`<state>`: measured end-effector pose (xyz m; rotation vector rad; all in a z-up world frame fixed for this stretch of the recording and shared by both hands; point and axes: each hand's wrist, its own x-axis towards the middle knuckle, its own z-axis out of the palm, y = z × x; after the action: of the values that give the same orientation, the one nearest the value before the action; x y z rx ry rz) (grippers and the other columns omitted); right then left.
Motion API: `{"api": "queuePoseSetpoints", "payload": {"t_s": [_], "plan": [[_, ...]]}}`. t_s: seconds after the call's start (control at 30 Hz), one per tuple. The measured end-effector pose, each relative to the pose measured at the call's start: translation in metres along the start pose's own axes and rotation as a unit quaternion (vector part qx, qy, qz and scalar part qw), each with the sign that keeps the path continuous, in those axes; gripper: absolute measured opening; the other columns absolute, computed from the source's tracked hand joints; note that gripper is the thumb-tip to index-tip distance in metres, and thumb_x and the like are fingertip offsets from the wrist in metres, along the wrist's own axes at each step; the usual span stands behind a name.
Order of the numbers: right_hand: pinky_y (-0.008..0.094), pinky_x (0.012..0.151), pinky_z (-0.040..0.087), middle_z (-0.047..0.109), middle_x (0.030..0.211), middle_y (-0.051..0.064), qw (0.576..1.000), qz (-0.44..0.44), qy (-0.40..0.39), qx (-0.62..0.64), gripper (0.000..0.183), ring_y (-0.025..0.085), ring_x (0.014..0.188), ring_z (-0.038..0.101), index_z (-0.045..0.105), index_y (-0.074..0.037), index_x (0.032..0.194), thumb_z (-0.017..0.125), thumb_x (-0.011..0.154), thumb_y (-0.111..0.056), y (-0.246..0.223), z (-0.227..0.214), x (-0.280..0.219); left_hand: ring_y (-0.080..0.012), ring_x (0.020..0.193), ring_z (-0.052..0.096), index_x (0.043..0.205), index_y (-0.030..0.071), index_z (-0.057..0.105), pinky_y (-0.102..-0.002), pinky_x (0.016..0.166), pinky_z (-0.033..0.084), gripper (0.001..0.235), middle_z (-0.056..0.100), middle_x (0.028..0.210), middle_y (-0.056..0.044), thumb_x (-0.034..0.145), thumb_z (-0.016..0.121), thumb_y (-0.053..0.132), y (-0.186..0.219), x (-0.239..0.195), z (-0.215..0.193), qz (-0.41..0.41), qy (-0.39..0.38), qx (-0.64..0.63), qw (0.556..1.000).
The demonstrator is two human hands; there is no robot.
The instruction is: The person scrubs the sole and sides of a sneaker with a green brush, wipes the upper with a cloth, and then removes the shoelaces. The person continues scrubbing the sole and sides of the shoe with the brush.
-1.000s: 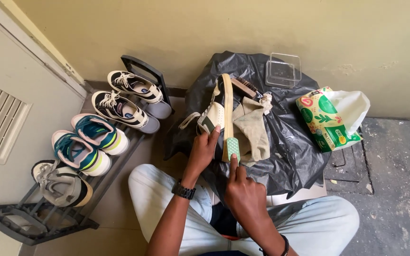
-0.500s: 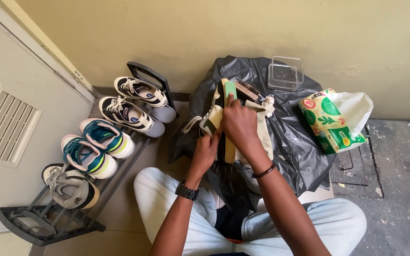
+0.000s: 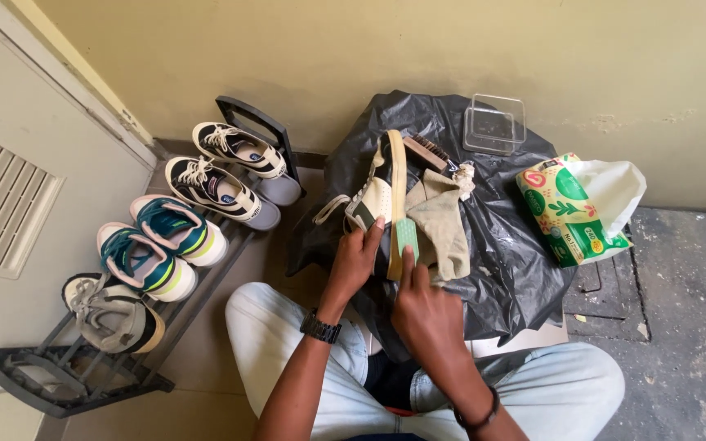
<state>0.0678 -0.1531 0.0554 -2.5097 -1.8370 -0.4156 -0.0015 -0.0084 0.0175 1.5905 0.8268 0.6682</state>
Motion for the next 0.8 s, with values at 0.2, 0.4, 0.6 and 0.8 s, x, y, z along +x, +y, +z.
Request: {"api": "queuePoseSetpoints", "payload": {"t_s": [0.2,0.4,0.6,0.8], "plan": [[0.032,0.027,0.031,0.061,0.090,0.012,0.999,-0.009,0.037,-0.029,0.067,0.014,0.032,0.046,0.044,0.006,0.150,0.052,0.084,-0.001,-0.006,0.006,-0.023,-0.0078,0.062,0.044,0.081,0.008,0.060,-0.036,0.057,0.036,0.044,0.054,0.064,0.001,0.107,0.049,0.041,0.002,0.000,-0.001,0.017,-0.010,-0.018,1.000],[0.052,0.044,0.052,0.062,0.084,0.011,0.997,0.033,0.053,0.044,0.065,0.037,0.053,0.069,0.053,0.009,0.142,0.048,0.080,-0.010,0.011,0.026,0.077,-0.0115,0.057,0.038,0.061,0.006,0.045,-0.032,0.054,0.037,0.058,0.039,0.051,-0.003,0.110,0.050,0.035,0.000,0.003,0.002,0.049,0.019,0.011,0.999],[0.048,0.047,0.054,0.062,0.083,0.013,0.998,0.004,0.067,0.011,0.069,0.035,0.054,0.070,0.054,0.013,0.139,0.060,0.075,-0.014,0.021,0.045,0.136,-0.0126,0.059,0.040,0.061,0.000,0.047,-0.031,0.055,0.039,0.053,0.041,0.056,0.002,0.109,0.050,0.024,-0.026,0.010,0.003,0.045,0.032,0.039,0.998],[0.054,0.044,0.053,0.063,0.084,0.016,0.997,0.014,0.041,0.059,0.062,0.039,0.054,0.070,0.051,0.015,0.141,0.056,0.093,-0.024,0.005,0.026,0.080,-0.0169,0.057,0.042,0.062,0.005,0.052,-0.036,0.056,0.042,0.060,0.046,0.051,-0.004,0.109,0.053,0.043,-0.018,0.006,0.000,0.022,0.019,0.001,1.000]]}}
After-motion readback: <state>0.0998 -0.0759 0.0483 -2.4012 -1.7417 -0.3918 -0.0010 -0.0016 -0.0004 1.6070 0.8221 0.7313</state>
